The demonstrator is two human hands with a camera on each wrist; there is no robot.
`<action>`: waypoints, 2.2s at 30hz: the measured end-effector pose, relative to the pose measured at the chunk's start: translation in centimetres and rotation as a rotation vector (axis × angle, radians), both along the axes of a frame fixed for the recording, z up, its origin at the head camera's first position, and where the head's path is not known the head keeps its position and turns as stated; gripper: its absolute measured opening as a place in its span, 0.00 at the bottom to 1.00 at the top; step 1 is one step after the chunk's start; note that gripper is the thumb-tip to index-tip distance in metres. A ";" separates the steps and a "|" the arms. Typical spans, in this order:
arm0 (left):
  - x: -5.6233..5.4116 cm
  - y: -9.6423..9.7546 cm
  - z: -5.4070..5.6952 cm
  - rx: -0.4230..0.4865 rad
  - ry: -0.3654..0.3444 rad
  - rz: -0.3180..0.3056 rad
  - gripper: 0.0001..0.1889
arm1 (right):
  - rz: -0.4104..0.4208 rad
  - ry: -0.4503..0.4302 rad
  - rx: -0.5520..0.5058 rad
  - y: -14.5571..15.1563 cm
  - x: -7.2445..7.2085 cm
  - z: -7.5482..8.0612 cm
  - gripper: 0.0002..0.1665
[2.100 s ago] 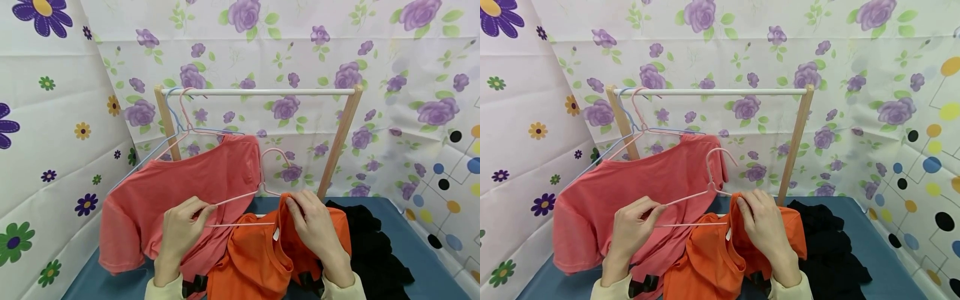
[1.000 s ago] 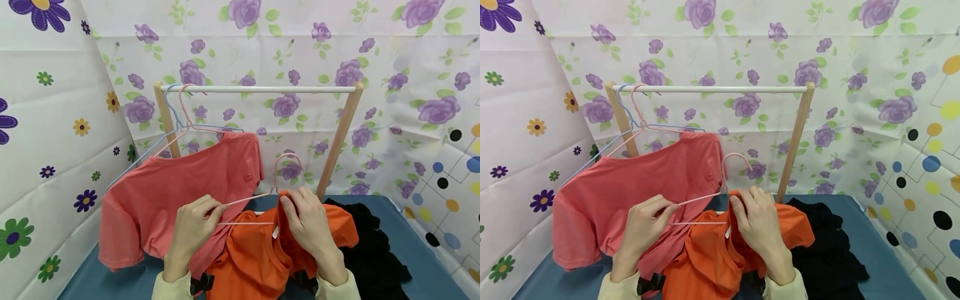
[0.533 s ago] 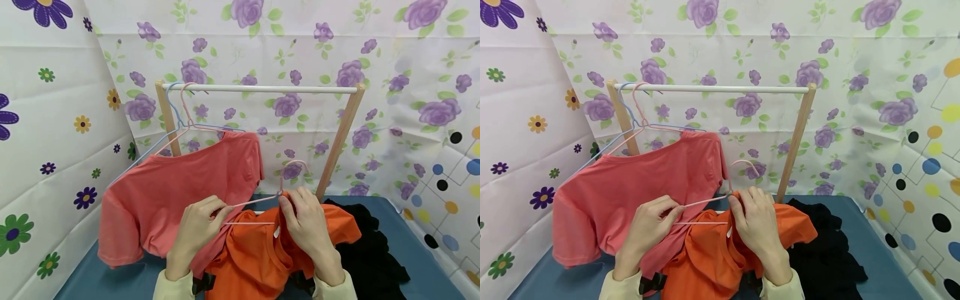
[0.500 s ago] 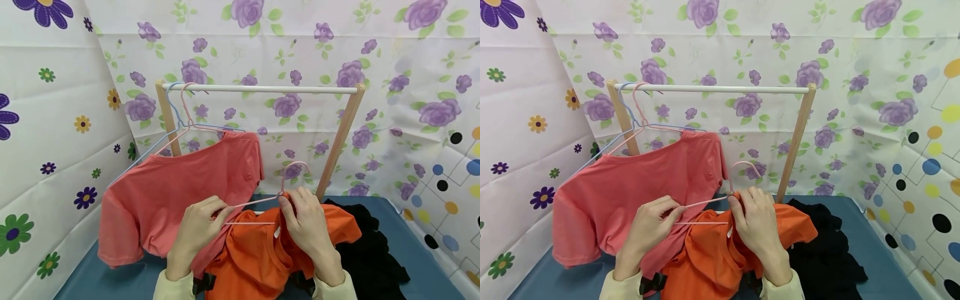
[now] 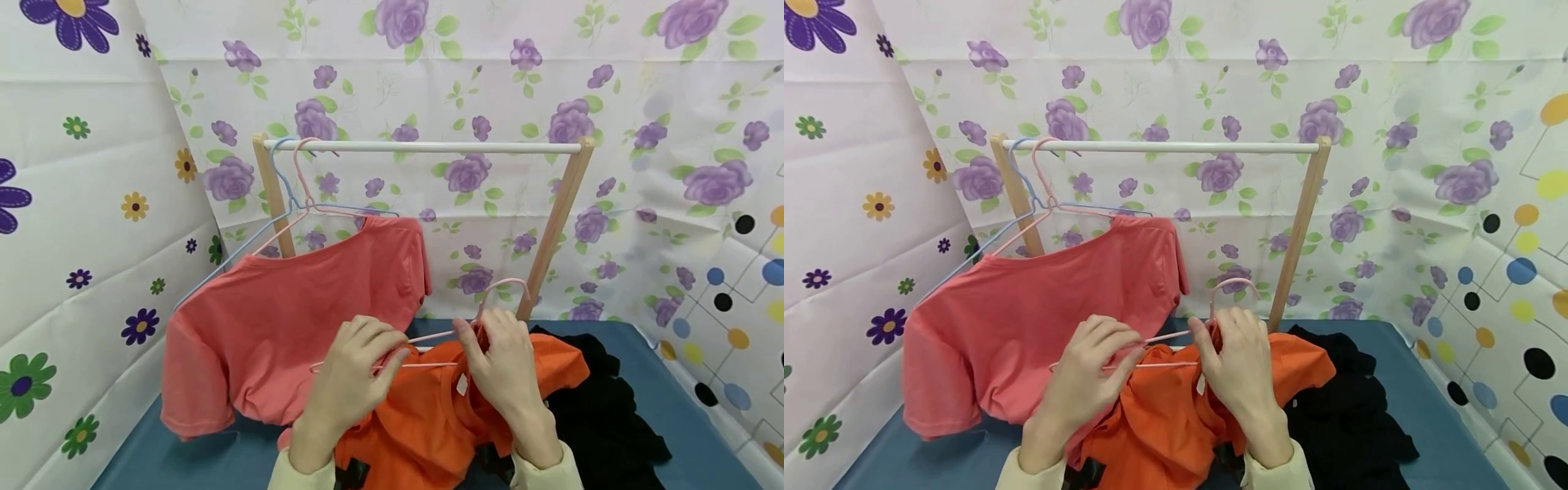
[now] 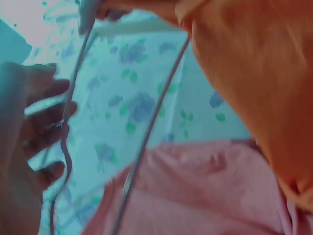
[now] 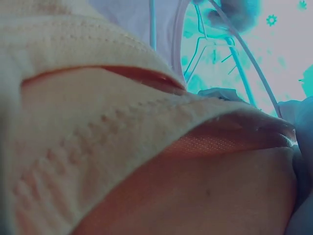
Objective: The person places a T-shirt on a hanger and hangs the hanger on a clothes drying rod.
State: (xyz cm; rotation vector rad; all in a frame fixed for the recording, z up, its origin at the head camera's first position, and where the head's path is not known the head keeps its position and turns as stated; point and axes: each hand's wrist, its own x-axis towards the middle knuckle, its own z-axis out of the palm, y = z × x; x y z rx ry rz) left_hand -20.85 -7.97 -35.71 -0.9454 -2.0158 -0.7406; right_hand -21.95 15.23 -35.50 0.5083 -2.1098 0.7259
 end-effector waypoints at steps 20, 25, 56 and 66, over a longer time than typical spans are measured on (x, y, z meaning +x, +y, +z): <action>1.6 6.8 -2.8 -0.543 -0.629 -0.308 0.12 | 0.028 -0.022 -0.047 1.0 -0.1 0.3 0.22; 1.8 6.9 -2.7 -0.566 -0.663 -0.261 0.09 | 0.024 -0.033 -0.058 1.5 -0.1 0.4 0.21; -0.6 -2.4 -0.3 -0.348 -0.735 -0.097 0.08 | -0.046 -0.069 -0.169 5.1 0.0 0.3 0.19; -0.2 -5.1 0.5 -0.216 -0.795 -0.075 0.07 | -0.054 -0.060 -0.153 5.2 0.0 0.4 0.16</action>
